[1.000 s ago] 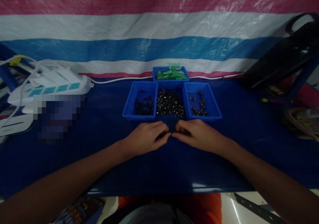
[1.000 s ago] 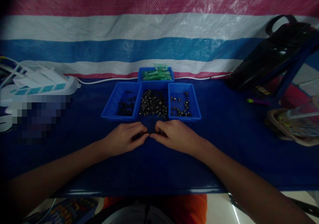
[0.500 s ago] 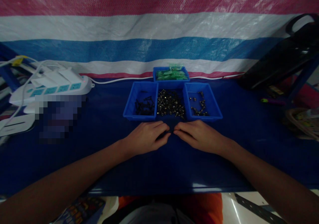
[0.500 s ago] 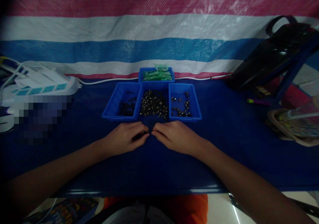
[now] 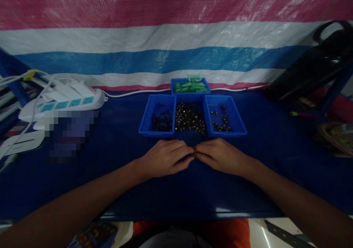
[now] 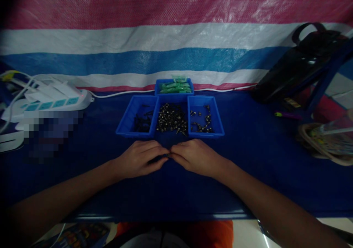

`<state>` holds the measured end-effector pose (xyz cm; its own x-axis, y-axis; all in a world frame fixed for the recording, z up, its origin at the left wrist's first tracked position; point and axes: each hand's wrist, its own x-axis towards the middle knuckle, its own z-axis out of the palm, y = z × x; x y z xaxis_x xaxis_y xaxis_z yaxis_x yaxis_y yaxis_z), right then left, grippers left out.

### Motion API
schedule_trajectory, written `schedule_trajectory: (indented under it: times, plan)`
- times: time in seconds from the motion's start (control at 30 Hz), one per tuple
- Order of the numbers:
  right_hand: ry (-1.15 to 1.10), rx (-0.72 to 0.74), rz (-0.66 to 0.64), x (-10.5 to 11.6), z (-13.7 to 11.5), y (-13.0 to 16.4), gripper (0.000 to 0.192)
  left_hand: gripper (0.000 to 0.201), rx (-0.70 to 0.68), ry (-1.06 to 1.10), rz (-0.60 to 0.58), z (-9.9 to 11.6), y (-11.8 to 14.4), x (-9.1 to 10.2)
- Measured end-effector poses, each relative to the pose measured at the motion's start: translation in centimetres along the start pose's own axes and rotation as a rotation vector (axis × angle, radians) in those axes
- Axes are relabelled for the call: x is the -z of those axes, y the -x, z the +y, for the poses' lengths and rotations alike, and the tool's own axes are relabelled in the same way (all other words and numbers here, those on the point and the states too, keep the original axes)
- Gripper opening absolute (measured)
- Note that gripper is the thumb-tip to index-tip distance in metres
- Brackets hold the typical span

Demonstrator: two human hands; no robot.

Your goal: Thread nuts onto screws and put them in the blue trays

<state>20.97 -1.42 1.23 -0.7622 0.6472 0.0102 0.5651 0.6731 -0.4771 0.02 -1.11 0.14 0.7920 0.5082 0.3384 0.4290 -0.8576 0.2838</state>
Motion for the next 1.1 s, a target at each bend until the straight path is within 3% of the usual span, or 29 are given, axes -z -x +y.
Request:
schedule_trajectory:
  times: [0.43, 0.7, 0.93, 1.1]
  plan:
    - [0.067, -0.04, 0.062, 0.58, 0.18, 0.17, 0.024, 0.017, 0.151, -0.025, -0.04, -0.67, -0.21, -0.6]
    - [0.123, 0.009, 0.103, 0.14, -0.55, 0.28, 0.027, 0.009, 0.135, -0.012, -0.152, -0.23, -0.55, -0.61]
    - [0.079, -0.036, 0.065, 0.31, 0.03, 0.14, 0.02, 0.012, 0.205, 0.035, -0.098, -0.27, -0.4, -0.24]
    - [0.066, -0.039, 0.018, 0.09, 0.03, -0.01, 0.022, 0.015, 0.126, 0.09, -0.041, -0.19, -0.22, -0.06]
